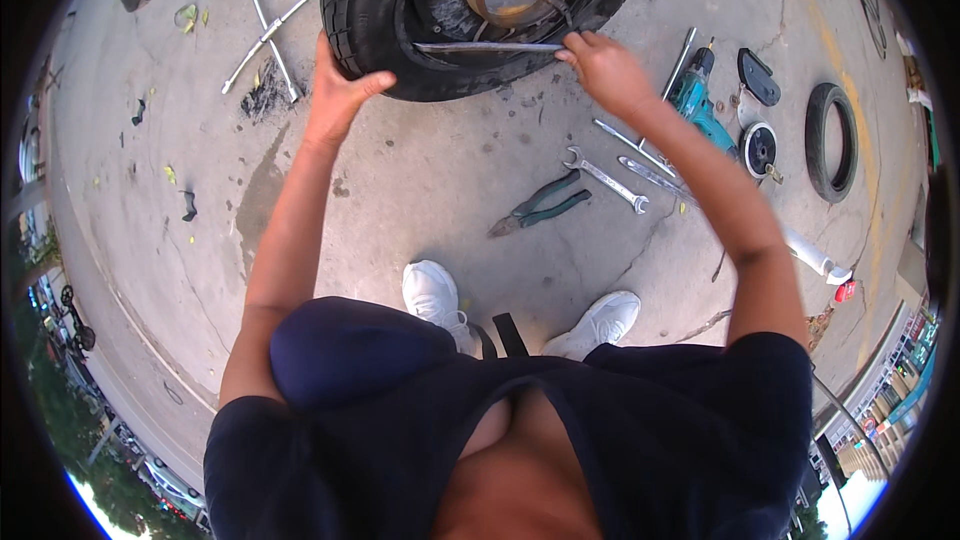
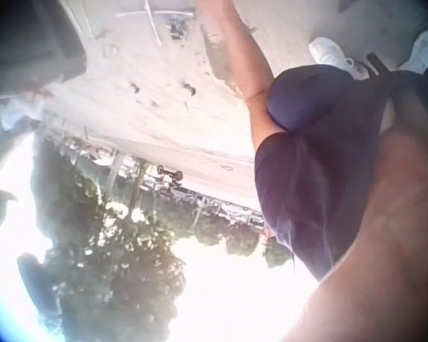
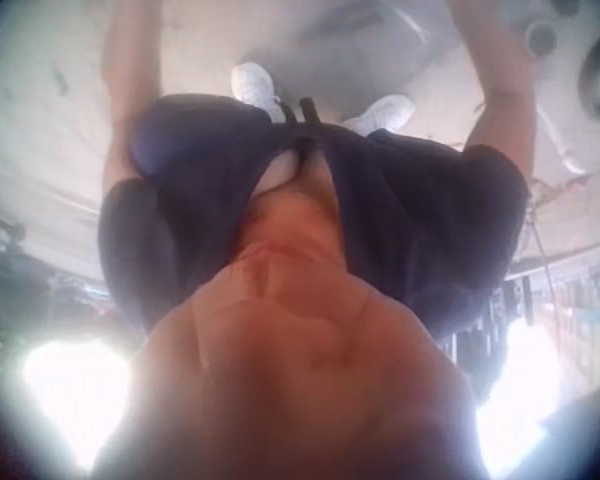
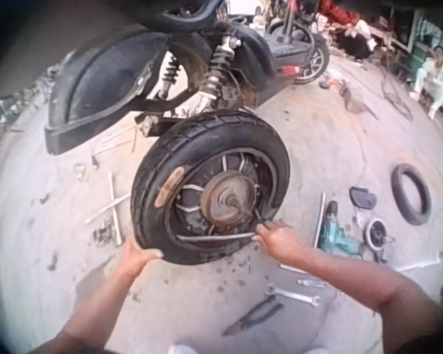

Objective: The person removes a tire from a scooter wheel using a tire iron and wrench, then retrieves a new tire from a cluttered storage area. The person works on the wheel hub and separates the tire from the rim before moving to fetch a replacement tire.

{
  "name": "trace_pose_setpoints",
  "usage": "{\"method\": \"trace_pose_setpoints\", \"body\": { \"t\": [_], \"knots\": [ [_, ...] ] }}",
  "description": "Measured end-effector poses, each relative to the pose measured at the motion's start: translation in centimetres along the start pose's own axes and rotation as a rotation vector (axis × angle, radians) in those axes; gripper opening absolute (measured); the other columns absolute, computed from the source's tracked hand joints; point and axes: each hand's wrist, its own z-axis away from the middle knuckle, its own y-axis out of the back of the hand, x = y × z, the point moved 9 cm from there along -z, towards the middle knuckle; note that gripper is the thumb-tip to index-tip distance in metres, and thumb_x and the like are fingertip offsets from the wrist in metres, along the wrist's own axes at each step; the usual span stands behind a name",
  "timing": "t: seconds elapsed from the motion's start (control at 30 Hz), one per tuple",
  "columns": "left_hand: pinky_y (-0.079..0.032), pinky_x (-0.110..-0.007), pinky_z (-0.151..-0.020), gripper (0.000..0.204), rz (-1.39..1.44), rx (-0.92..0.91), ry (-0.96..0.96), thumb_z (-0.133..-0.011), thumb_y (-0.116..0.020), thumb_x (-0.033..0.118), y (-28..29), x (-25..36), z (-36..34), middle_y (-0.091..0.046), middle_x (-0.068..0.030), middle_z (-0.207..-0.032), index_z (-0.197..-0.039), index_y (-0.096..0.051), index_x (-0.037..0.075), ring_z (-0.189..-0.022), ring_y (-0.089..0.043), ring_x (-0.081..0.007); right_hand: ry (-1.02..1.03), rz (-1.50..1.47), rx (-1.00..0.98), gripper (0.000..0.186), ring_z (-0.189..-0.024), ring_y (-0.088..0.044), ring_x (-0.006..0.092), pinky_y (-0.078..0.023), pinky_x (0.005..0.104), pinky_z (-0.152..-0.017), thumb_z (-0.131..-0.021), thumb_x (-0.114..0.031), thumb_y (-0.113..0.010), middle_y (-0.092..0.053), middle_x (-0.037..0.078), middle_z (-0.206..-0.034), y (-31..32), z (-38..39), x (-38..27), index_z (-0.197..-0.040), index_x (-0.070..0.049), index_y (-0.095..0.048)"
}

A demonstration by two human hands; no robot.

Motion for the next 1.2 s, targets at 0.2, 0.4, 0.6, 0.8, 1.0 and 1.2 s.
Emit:
{"method": "trace_pose_setpoints", "body": {
  "t": [0.2,0.4,0.6,0.8,1.0,1.2],
  "knots": [
    [-0.03,-0.037,-0.107,0.111,0.36,0.203,-0.069,-0.057,-0.089,0.028,-1.3,-4.6,1.7,-0.037,-0.0095,-0.136,-0.14,-0.018,0.008,-0.127,-0.036,-0.0237,-0.493,-0.631,-0.069,0.029,-0.074,-0.057,0.0413,-0.046,0.0443,-0.068,-0.092,-0.029,-0.053,-0.058,0.025,-0.077,-9.4,9.5,-3.8,-0.09,0.0,-0.052],
    [-0.033,-0.036,-0.104,0.095,0.085,0.237,-0.071,-0.064,-0.085,0.013,-1.7,-3.8,2.5,-0.039,-0.0118,-0.133,-0.136,-0.023,0.004,-0.122,-0.04,-0.0224,-0.853,-1.294,-0.198,0.04,-0.052,-0.047,0.017,-0.04,0.0303,-0.05,-0.094,-0.039,-0.05,-0.05,0.008,-0.061,-14.2,17.7,-9.2,-0.079,-0.001,-0.051],
    [-0.034,-0.034,-0.103,0.086,0.066,0.223,-0.081,-0.067,-0.083,0.011,-1.7,-2.6,2.1,-0.042,-0.0115,-0.131,-0.133,-0.028,0.002,-0.119,-0.043,-0.0211,-1.084,-1.597,-0.205,0.054,-0.037,-0.035,0.0097,-0.028,0.0256,-0.034,-0.095,-0.052,-0.04,-0.039,0.001,-0.05,-16.6,18.5,-12.2,-0.069,-0.005,-0.048],
    [-0.032,-0.033,-0.103,0.084,-0.049,0.196,-0.086,-0.07,-0.08,0.012,-1.7,-2.3,2.3,-0.041,-0.0116,-0.133,-0.135,-0.028,0.001,-0.121,-0.042,-0.0207,-1.053,-1.677,-0.219,0.06,-0.034,-0.033,0.0102,-0.026,0.0272,-0.032,-0.094,-0.058,-0.036,-0.036,0.001,-0.047,-18.7,16.5,-11.9,-0.065,-0.006,-0.044],
    [-0.03,-0.032,-0.104,0.08,-0.138,0.219,-0.065,-0.072,-0.078,0.012,-2.0,-1.9,2.6,-0.04,-0.0122,-0.133,-0.134,-0.029,0.0,-0.12,-0.041,-0.0203,-1.069,-1.691,-0.317,0.058,-0.038,-0.025,0.0082,-0.019,0.0258,-0.036,-0.092,-0.061,-0.037,-0.027,-0.003,-0.051,-18.9,16.3,-11.9,-0.065,-0.009,-0.04],
    [-0.029,-0.033,-0.105,0.078,-0.189,0.233,-0.057,-0.076,-0.072,0.012,-1.8,-2.5,2.9,-0.041,-0.0121,-0.135,-0.138,-0.028,-0.002,-0.121,-0.042,-0.0208,-1.063,-1.527,-0.375,0.058,-0.038,-0.027,0.0081,-0.018,0.0259,-0.035,-0.093,-0.06,-0.036,-0.028,-0.002,-0.05,-18.2,16.5,-9.9,-0.065,-0.009,-0.04]
  ]
}}
